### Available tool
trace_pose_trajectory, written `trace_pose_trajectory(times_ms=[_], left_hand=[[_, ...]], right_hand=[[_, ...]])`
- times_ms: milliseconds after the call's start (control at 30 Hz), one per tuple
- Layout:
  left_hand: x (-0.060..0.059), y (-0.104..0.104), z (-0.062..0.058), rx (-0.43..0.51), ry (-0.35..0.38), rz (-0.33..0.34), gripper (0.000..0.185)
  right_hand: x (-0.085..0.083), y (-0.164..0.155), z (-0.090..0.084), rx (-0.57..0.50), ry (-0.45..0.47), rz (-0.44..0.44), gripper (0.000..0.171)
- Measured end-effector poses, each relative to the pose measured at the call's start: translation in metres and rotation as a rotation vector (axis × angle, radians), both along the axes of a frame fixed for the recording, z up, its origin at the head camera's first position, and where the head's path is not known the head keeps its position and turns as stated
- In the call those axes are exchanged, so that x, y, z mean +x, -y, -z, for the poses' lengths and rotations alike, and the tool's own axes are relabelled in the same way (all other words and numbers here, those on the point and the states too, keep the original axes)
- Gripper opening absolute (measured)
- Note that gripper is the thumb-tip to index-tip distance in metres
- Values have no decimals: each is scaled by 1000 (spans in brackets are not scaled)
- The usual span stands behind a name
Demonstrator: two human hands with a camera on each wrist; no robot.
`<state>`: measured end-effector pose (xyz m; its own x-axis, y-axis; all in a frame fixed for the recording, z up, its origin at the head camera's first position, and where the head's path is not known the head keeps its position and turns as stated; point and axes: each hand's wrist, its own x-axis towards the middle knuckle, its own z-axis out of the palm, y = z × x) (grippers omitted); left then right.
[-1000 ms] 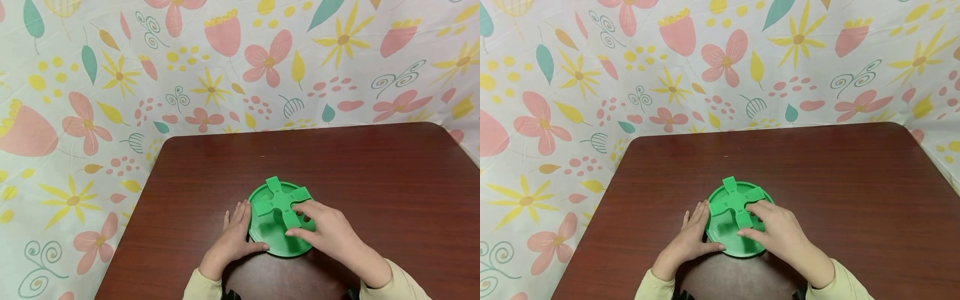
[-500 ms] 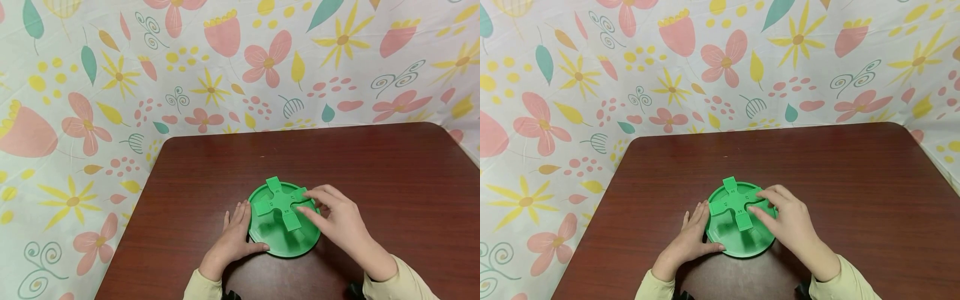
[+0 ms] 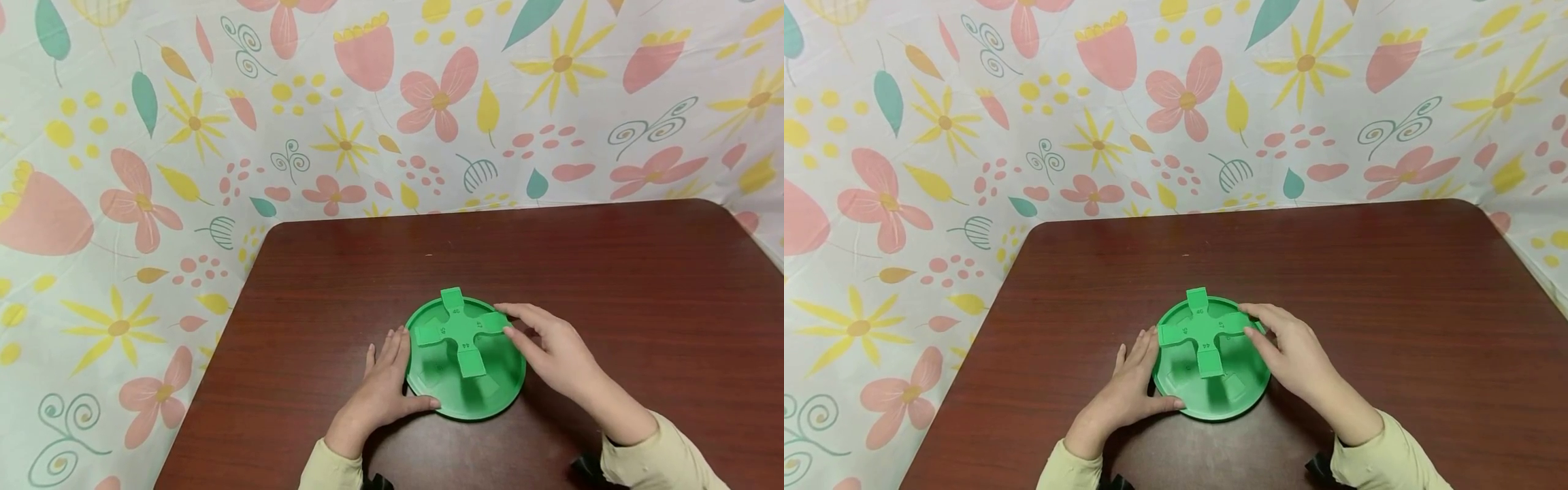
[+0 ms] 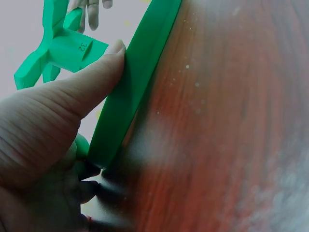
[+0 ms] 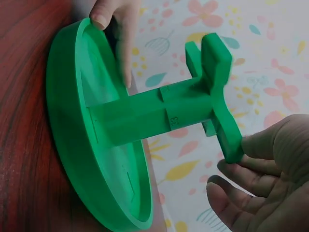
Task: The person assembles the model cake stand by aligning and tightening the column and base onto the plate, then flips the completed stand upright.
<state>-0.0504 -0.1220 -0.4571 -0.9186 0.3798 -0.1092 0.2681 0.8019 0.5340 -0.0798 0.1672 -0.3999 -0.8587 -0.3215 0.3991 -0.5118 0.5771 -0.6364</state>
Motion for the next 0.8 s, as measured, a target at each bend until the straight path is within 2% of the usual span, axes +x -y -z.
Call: trace_pose_trajectory(times_ms=[300, 567, 800], left_hand=[[-1, 0, -1, -17, 4, -5, 122], [-1, 0, -1, -10, 0, -6, 122], [-1, -1, 0, -6, 3, -4, 122]], right_hand=[[14, -3, 0, -27, 58, -24, 34], [22, 6, 1, 37, 7, -29, 41], [28, 21, 0, 105, -98, 5, 46]])
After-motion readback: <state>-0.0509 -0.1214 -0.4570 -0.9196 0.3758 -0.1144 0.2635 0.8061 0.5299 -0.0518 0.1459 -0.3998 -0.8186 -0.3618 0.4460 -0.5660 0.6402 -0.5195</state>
